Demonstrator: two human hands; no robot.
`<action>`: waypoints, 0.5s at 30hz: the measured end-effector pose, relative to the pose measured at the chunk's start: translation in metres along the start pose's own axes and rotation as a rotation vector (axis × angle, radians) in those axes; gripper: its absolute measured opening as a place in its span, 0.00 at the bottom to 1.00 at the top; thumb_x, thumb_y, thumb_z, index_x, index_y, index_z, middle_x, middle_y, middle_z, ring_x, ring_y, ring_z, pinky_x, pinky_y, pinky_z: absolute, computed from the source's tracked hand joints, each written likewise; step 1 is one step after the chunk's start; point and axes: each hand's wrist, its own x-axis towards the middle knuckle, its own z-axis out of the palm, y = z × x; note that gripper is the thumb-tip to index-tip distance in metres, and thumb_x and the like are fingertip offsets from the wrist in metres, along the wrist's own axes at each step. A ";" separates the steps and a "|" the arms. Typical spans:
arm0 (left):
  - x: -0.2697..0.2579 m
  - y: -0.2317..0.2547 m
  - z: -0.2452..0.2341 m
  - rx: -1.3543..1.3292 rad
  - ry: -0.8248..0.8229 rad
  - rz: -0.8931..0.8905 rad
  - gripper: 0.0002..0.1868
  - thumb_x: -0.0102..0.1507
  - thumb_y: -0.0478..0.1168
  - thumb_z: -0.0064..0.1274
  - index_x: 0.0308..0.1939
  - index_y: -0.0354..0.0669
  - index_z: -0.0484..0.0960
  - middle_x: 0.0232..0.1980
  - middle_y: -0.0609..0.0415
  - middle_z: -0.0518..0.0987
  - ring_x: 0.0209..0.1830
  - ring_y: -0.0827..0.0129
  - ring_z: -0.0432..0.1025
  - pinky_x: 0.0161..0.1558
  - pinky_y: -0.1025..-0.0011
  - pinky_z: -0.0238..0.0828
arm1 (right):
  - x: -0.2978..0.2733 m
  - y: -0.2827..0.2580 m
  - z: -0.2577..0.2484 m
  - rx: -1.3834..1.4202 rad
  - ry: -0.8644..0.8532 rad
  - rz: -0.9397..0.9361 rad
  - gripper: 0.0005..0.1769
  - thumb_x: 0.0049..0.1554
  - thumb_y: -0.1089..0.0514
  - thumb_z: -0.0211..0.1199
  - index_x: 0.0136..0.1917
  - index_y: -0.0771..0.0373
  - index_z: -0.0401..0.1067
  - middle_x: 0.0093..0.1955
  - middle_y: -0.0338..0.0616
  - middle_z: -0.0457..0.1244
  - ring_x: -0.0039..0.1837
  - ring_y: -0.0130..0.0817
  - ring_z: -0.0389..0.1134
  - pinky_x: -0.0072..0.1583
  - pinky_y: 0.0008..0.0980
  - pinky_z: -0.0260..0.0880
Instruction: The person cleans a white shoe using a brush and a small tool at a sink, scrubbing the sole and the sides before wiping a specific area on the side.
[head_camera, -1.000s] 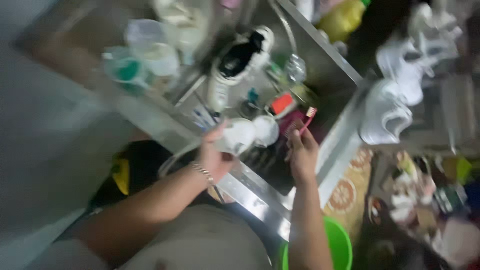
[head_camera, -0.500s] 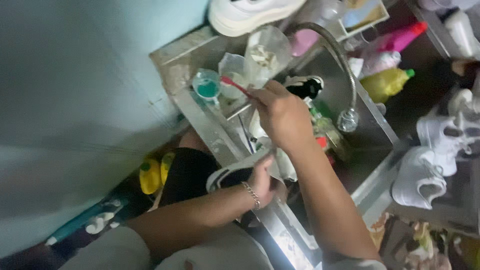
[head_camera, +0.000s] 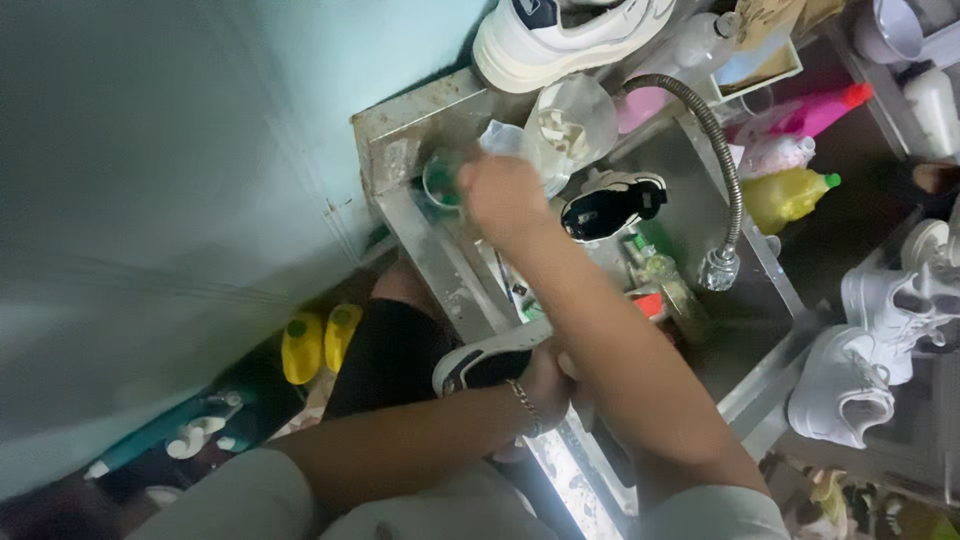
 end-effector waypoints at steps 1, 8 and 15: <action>-0.006 0.005 0.003 0.034 0.002 -0.001 0.31 0.76 0.60 0.59 0.77 0.48 0.91 0.77 0.47 0.89 0.79 0.47 0.81 0.82 0.50 0.72 | -0.011 0.008 -0.021 0.114 -0.003 0.046 0.14 0.72 0.63 0.66 0.48 0.58 0.89 0.45 0.52 0.78 0.48 0.54 0.85 0.47 0.49 0.85; -0.017 -0.032 -0.006 -0.273 0.018 -0.108 0.32 0.70 0.63 0.76 0.70 0.49 0.95 0.71 0.51 0.93 0.71 0.63 0.83 0.78 0.58 0.79 | -0.182 0.046 -0.071 1.137 0.375 0.448 0.18 0.84 0.54 0.66 0.78 0.68 0.83 0.66 0.69 0.78 0.72 0.77 0.80 0.67 0.72 0.83; 0.039 -0.056 -0.050 -0.213 0.014 -0.167 0.31 0.75 0.63 0.66 0.70 0.44 0.94 0.69 0.46 0.94 0.67 0.57 0.88 0.72 0.56 0.85 | -0.401 -0.005 0.084 1.302 0.609 0.986 0.15 0.82 0.55 0.71 0.75 0.64 0.87 0.69 0.58 0.78 0.71 0.51 0.80 0.71 0.55 0.82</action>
